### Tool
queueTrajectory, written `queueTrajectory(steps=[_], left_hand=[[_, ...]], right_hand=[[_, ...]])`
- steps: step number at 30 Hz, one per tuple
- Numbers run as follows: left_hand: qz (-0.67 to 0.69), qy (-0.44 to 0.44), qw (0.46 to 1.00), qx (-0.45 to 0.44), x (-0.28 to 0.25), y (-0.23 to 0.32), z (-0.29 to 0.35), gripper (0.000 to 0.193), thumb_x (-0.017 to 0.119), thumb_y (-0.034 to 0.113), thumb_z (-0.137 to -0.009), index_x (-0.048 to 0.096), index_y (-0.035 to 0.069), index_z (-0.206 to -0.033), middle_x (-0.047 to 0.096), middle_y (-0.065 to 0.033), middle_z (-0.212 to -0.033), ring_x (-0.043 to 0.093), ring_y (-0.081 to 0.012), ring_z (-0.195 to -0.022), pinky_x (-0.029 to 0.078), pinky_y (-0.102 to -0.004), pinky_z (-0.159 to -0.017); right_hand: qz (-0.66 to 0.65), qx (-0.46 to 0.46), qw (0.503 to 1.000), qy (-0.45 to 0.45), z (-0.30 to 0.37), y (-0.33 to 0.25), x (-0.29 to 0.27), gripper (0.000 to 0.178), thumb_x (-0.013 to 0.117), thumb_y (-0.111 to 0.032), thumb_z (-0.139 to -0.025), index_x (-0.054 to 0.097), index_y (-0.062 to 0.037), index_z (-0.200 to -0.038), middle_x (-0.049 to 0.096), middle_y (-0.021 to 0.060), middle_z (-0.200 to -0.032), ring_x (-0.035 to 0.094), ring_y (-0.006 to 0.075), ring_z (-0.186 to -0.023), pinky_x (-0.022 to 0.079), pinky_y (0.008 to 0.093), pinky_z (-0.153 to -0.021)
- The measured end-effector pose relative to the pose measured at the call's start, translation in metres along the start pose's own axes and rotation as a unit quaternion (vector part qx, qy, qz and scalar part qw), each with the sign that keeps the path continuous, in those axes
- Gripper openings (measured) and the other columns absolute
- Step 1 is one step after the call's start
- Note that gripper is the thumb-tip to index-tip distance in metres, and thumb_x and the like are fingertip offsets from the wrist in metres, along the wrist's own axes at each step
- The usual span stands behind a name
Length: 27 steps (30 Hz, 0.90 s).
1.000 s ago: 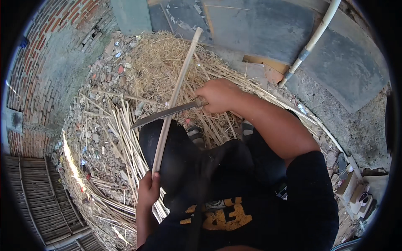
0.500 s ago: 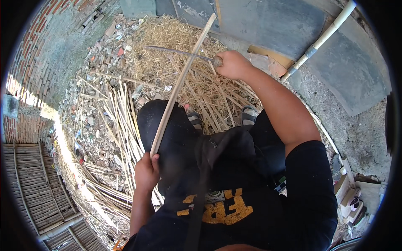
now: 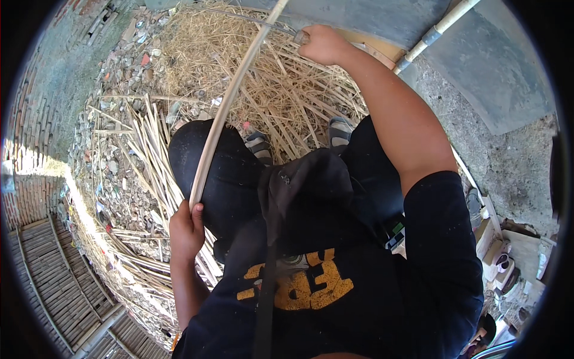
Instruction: The person uses a cleaver-like blade to shave and thin down long strips of bamboo while sitting on a pile of wood shavings.
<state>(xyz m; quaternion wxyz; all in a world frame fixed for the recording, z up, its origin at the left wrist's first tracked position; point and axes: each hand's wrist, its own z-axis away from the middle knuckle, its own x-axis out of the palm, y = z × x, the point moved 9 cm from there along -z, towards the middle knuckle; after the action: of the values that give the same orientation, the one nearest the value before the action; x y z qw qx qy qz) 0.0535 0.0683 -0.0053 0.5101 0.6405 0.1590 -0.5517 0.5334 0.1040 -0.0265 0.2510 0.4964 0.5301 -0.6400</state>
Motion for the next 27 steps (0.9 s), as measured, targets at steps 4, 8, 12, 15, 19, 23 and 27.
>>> queueTrajectory(steps=[4, 8, 12, 15, 19, 23, 27], left_hand=[[-0.006, -0.003, 1.0, -0.007, 0.003, 0.004, 0.002, 0.04, 0.052, 0.031, -0.107, 0.053, -0.002, -0.085, 0.054, -0.0202, -0.061, 0.053, -0.0358, -0.053, 0.041, -0.0444, -0.053], [-0.001, -0.028, 0.999, -0.017, 0.005, 0.003, -0.001, 0.039, 0.052, 0.031, -0.107, 0.054, -0.001, -0.086, 0.054, -0.0196, -0.061, 0.053, -0.0348, -0.053, 0.04, -0.0441, -0.053], [0.003, -0.007, 1.0, 0.015, 0.0, 0.014, -0.002, 0.038, 0.052, 0.031, -0.107, 0.055, -0.001, -0.086, 0.055, -0.0203, -0.061, 0.054, -0.0374, -0.053, 0.041, -0.0452, -0.053], [-0.014, -0.004, 1.0, 0.013, 0.002, 0.006, -0.001, 0.038, 0.053, 0.031, -0.106, 0.054, -0.001, -0.086, 0.055, -0.0239, -0.062, 0.055, -0.0462, -0.058, 0.041, -0.0485, -0.054], [0.004, -0.016, 1.0, 0.002, 0.001, 0.008, -0.001, 0.038, 0.053, 0.031, -0.106, 0.055, -0.002, -0.087, 0.056, -0.0251, -0.063, 0.057, -0.048, -0.059, 0.041, -0.05, -0.054], [-0.011, -0.016, 1.0, 0.009, 0.0, 0.01, -0.003, 0.04, 0.052, 0.033, -0.107, 0.055, -0.002, -0.087, 0.057, -0.0253, -0.063, 0.058, -0.0475, -0.06, 0.042, -0.0498, -0.054], [-0.014, -0.013, 1.0, 0.006, -0.004, 0.01, -0.002, 0.039, 0.053, 0.031, -0.106, 0.055, -0.001, -0.084, 0.058, -0.0252, -0.063, 0.059, -0.047, -0.06, 0.043, -0.0497, -0.054]], right_hand=[[-0.018, -0.076, 0.996, -0.047, 0.026, -0.066, 0.0, 0.036, 0.068, -0.023, -0.078, 0.071, -0.009, -0.112, 0.073, 0.0161, -0.094, 0.07, 0.0377, -0.091, 0.056, 0.0485, -0.08], [0.084, -0.137, 0.981, -0.108, 0.055, -0.107, -0.001, 0.035, 0.069, -0.021, -0.078, 0.072, -0.0117, -0.112, 0.073, 0.0154, -0.092, 0.071, 0.0362, -0.09, 0.058, 0.0482, -0.081], [0.04, -0.127, 0.987, -0.084, 0.046, -0.091, -0.006, 0.04, 0.071, -0.02, -0.078, 0.072, -0.0118, -0.117, 0.073, 0.0152, -0.091, 0.072, 0.0345, -0.091, 0.058, 0.0489, -0.083], [0.014, -0.104, 0.992, -0.073, 0.035, -0.079, -0.005, 0.044, 0.072, -0.022, -0.08, 0.071, -0.0123, -0.122, 0.073, 0.0154, -0.091, 0.072, 0.0339, -0.092, 0.057, 0.0485, -0.084], [0.002, -0.109, 0.987, -0.114, 0.041, -0.091, 0.003, 0.048, 0.075, -0.025, -0.081, 0.069, -0.0137, -0.127, 0.073, 0.0168, -0.09, 0.072, 0.0344, -0.091, 0.057, 0.0473, -0.084], [0.002, -0.11, 0.988, -0.109, 0.043, -0.093, 0.002, 0.049, 0.074, -0.024, -0.08, 0.069, -0.0148, -0.128, 0.073, 0.017, -0.088, 0.072, 0.0345, -0.091, 0.057, 0.0479, -0.084], [0.016, -0.095, 0.988, -0.117, 0.05, -0.102, -0.008, 0.043, 0.071, -0.019, -0.079, 0.071, -0.0229, -0.122, 0.074, 0.0128, -0.1, 0.072, 0.0333, -0.097, 0.057, 0.0477, -0.086]])
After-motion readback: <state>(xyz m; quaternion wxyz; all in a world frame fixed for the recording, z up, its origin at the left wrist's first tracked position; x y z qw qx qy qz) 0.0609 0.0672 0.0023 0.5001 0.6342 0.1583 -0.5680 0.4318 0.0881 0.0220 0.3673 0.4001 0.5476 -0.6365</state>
